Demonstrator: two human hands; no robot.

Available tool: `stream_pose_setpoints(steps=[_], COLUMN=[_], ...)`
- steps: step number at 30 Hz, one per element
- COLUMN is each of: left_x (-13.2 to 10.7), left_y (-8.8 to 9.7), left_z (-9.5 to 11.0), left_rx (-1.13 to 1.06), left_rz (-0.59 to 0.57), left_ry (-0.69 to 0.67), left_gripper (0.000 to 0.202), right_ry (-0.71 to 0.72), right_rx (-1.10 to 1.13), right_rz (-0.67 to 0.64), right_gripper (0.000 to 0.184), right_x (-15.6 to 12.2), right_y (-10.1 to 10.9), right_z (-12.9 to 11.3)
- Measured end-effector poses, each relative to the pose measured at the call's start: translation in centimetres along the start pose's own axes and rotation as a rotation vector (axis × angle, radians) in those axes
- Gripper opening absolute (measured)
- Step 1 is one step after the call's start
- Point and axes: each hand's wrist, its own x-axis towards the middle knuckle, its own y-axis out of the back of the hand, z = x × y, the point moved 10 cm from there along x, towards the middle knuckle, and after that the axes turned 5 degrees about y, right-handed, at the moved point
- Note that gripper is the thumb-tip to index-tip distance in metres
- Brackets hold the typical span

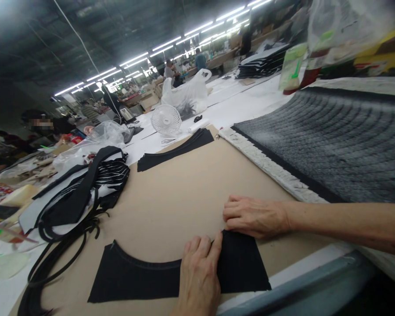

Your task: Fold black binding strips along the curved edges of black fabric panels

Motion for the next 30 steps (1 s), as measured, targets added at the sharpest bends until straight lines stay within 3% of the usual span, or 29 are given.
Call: stream_pose_setpoints(steps=[9, 14, 22, 30], left_x=[0.0, 0.1, 0.8, 1.0], left_y=[0.8, 0.5, -0.1, 0.3], left_z=[2.0, 2.7, 2.8, 3.8], left_rx=[0.173, 0.119, 0.133, 0.22], left_rz=[0.154, 0.119, 0.068, 0.101], left_ry=[-0.149, -0.229, -0.186, -0.21], left_gripper=[0.054, 0.053, 0.059, 0.055], right_ry=[0.0, 0.008, 0.02, -0.168], right_rx=[-0.014, -0.034, -0.058, -0.008], right_rz=[0.04, 0.044, 0.041, 0.063], right_gripper=[0.019, 0.023, 0.029, 0.04], right_x=[-1.3, -1.4, -2.1, -4.3], right_y=[0.3, 0.5, 0.3, 0.8], right_z=[0.5, 0.4, 0.1, 1.5])
